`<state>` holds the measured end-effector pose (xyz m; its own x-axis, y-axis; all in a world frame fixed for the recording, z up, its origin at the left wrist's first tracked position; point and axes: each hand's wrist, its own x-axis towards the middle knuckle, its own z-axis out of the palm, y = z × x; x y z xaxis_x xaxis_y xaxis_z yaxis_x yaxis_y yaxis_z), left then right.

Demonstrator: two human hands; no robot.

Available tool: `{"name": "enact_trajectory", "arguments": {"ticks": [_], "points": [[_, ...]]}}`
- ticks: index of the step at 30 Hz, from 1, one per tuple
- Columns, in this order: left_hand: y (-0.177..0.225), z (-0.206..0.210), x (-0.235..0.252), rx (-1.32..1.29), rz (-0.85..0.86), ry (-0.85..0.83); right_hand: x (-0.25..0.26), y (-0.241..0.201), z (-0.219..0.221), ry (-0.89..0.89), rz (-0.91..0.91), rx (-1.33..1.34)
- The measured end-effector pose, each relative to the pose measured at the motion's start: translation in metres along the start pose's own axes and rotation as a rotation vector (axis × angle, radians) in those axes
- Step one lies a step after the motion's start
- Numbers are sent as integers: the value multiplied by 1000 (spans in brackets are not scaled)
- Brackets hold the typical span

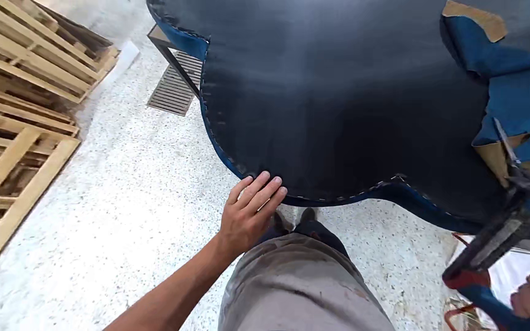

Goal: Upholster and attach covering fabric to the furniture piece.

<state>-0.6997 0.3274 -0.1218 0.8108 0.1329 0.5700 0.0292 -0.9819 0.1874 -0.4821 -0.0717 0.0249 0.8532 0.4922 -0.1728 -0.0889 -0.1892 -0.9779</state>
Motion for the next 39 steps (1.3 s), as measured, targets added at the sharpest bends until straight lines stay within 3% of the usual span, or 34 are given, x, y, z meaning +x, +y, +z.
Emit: {"name": "enact_trajectory", "arguments": {"ticks": [3, 8, 15, 21, 26, 30, 32, 35, 39], "points": [[0, -3, 4, -26, -30, 16, 5, 20, 10, -49, 0, -42], [29, -6, 26, -94, -52, -59, -14, 22, 52, 108, 59, -425], [38, 19, 39, -260, 77, -105, -66, 31, 147, 142, 165, -311], [43, 17, 58, -131, 147, -212, -82, 17, 178, 117, 45, -407], [24, 20, 56, -268, 258, -194, -109, 30, 152, 284, 40, -530], [7, 14, 50, -441, 183, -195, -127, 40, 123, 504, 187, -861], [2, 17, 52, -405, 172, -179, -137, 44, 99, 578, 162, -958], [-1, 19, 47, -296, 161, -134, -143, 47, 50, 557, 112, -953], [18, 7, 22, -170, -72, -75, -107, 58, 3, 546, 44, -750]]}}
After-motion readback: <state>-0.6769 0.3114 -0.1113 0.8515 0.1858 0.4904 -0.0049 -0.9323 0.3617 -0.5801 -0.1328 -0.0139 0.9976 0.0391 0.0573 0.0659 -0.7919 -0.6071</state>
